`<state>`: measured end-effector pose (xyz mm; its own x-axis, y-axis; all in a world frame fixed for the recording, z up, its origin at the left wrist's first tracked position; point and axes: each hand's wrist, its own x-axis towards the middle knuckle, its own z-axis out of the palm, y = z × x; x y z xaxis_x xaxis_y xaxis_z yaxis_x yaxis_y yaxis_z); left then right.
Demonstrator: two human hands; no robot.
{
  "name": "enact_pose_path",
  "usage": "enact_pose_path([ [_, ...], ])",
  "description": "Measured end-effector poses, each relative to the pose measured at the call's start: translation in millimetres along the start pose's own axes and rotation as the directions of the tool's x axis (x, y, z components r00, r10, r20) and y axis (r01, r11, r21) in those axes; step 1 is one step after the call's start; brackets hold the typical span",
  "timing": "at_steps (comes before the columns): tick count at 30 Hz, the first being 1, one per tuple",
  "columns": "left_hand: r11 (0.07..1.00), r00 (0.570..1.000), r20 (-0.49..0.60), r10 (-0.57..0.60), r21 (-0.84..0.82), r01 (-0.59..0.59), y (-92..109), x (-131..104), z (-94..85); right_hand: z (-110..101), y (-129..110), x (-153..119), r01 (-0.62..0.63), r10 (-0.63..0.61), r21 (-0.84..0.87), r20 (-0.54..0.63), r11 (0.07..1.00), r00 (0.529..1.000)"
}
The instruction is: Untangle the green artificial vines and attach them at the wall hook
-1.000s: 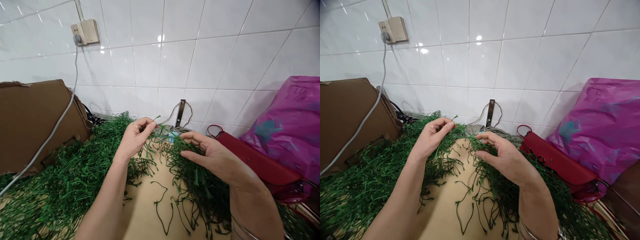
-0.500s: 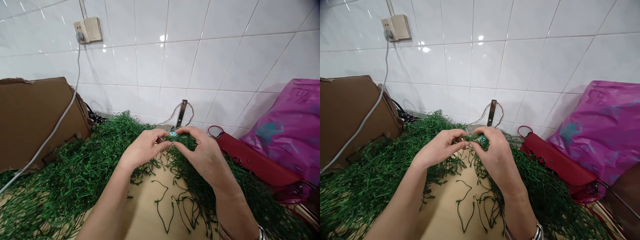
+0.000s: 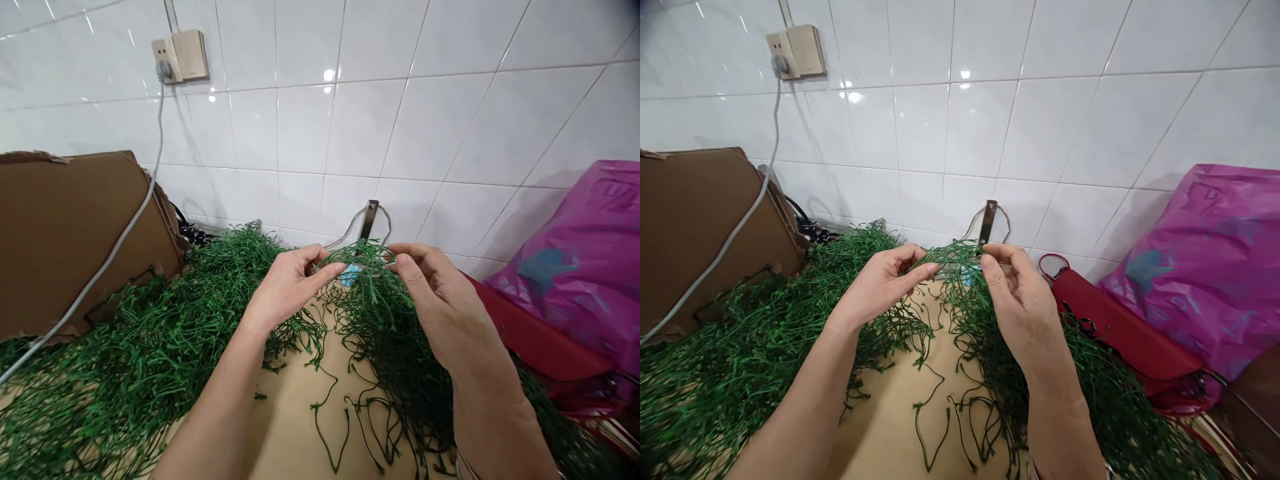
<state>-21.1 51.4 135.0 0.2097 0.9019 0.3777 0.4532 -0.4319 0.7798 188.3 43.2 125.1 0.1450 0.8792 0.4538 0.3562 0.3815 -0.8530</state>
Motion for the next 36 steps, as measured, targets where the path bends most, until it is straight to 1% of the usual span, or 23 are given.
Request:
enact_pose_path([
  [2,1.000,1.000,0.018,0.013,0.010,-0.013,1,0,0.5,1,5,1,-0.021,0.019,0.048,0.029,0.999,0.999],
  [4,0.999,0.999,0.046,0.011,0.040,-0.013,1,1,0.4,2,10,2,-0.007,0.004,0.079,0.037,0.997,0.999],
  [7,0.991,1.000,0.009,0.016,0.135,-0.017,-1,2,-0.5,3,14,5,0.064,-0.063,0.086,-0.008,0.994,0.998],
  [9,0.982,0.997,-0.009,0.073,0.177,-0.071,-4,2,-1.1,3,13,5,0.098,-0.095,0.036,-0.063,0.995,0.993],
  [13,0.966,0.975,0.089,0.204,0.147,-0.215,-6,1,0.4,0,10,5,0.091,-0.103,-0.082,-0.148,0.992,0.984],
  [15,0.960,0.970,0.084,0.230,0.144,-0.240,-7,1,2.6,-2,9,5,0.097,-0.112,-0.097,-0.164,0.991,0.980],
  [17,0.959,0.969,0.054,0.240,0.141,-0.245,-7,2,4.7,-4,11,6,0.107,-0.126,-0.113,-0.173,0.988,0.977],
  [19,0.969,0.974,0.039,0.221,0.105,-0.224,-8,3,5.8,-6,13,7,0.112,-0.136,-0.138,-0.175,0.984,0.975],
  [21,0.983,0.983,0.058,0.172,0.048,-0.175,-8,3,6.3,-6,16,8,0.118,-0.142,-0.143,-0.179,0.983,0.973],
  [23,0.992,0.988,0.093,0.126,0.008,-0.127,-8,3,7.0,-7,16,7,0.134,-0.159,-0.130,-0.209,0.982,0.965],
  [25,0.993,0.987,0.109,0.116,0.006,-0.117,-7,3,8.2,-7,12,4,0.174,-0.204,-0.136,-0.250,0.975,0.946],
  [27,0.991,0.986,0.104,0.128,0.020,-0.131,-5,2,9.5,-8,5,1,0.241,-0.280,-0.173,-0.262,0.955,0.924],
  [29,0.988,0.984,0.097,0.149,0.024,-0.152,-2,2,10.3,-9,-2,-2,0.305,-0.348,-0.208,-0.221,0.930,0.911],
  [31,0.985,0.982,0.091,0.169,0.018,-0.171,0,1,10.4,-10,-6,-3,0.331,-0.361,-0.210,-0.122,0.920,0.925],
  [33,0.982,0.979,0.083,0.185,0.023,-0.187,1,0,10.0,-10,-6,-4,0.313,-0.310,-0.196,0.044,0.930,0.950],
  [35,0.980,0.978,0.082,0.193,0.031,-0.196,1,-1,9.1,-8,-4,-4,0.282,-0.241,-0.186,0.217,0.941,0.946],
  [36,0.978,0.976,0.083,0.200,0.038,-0.203,1,-1,8.4,-6,-3,-4,0.270,-0.214,-0.187,0.276,0.944,0.937],
])
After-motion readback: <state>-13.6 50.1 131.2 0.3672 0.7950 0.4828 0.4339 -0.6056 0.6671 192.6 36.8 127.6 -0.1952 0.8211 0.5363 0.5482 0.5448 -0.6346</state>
